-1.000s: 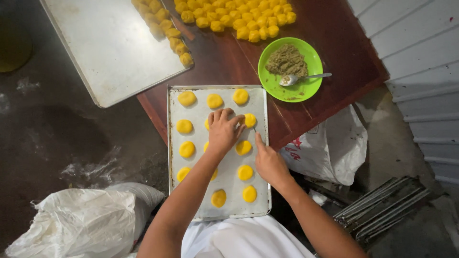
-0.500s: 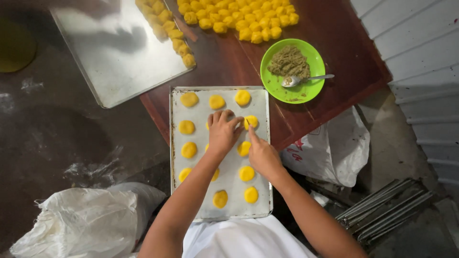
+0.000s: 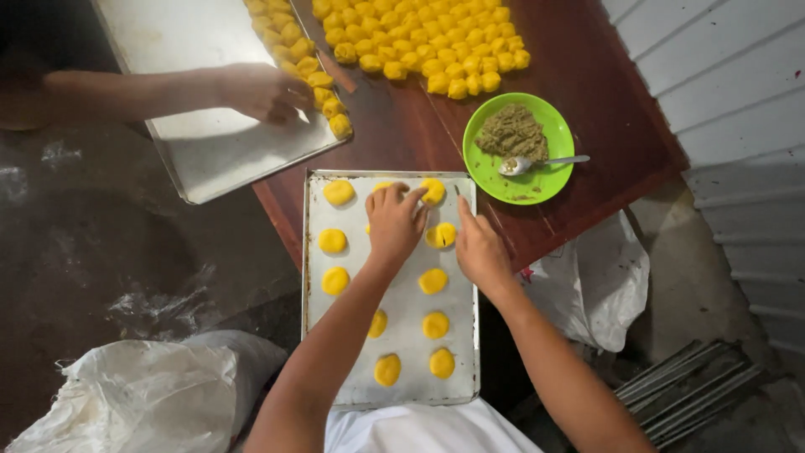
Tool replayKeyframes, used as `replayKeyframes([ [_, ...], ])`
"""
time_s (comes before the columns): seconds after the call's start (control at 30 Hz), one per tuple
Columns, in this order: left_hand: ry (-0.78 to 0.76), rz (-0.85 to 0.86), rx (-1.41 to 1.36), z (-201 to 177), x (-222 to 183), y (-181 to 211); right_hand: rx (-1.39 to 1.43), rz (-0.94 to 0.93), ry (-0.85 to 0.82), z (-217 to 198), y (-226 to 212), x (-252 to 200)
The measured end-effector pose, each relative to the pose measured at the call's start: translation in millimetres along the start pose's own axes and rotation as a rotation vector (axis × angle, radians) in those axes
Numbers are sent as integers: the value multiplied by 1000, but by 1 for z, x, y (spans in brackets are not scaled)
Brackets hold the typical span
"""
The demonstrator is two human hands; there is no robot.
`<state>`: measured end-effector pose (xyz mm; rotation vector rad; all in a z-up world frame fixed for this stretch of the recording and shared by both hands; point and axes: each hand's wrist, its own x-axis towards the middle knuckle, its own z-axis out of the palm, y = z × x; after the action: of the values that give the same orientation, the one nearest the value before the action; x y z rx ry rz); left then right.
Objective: Filling dough balls with a paste mixture, arranging them on baking trays, and scoring the tops with a utility knife.
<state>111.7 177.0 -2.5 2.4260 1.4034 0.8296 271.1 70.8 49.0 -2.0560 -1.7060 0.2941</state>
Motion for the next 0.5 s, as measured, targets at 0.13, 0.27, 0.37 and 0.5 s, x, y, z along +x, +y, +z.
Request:
replayKeyframes([
  [0.13, 24, -40, 70, 9, 22, -1, -247, -67, -86, 9, 4, 21],
  [0.27, -39, -70, 101, -12, 2, 8, -145, -39, -157, 0, -3, 19],
  [0.37, 47, -30, -76, -43, -18, 14, -105, -6, -154, -2, 1, 10],
  [0.5, 144, -181, -322, -67, -37, -26, -80, 34, -113, -5, 10, 6],
])
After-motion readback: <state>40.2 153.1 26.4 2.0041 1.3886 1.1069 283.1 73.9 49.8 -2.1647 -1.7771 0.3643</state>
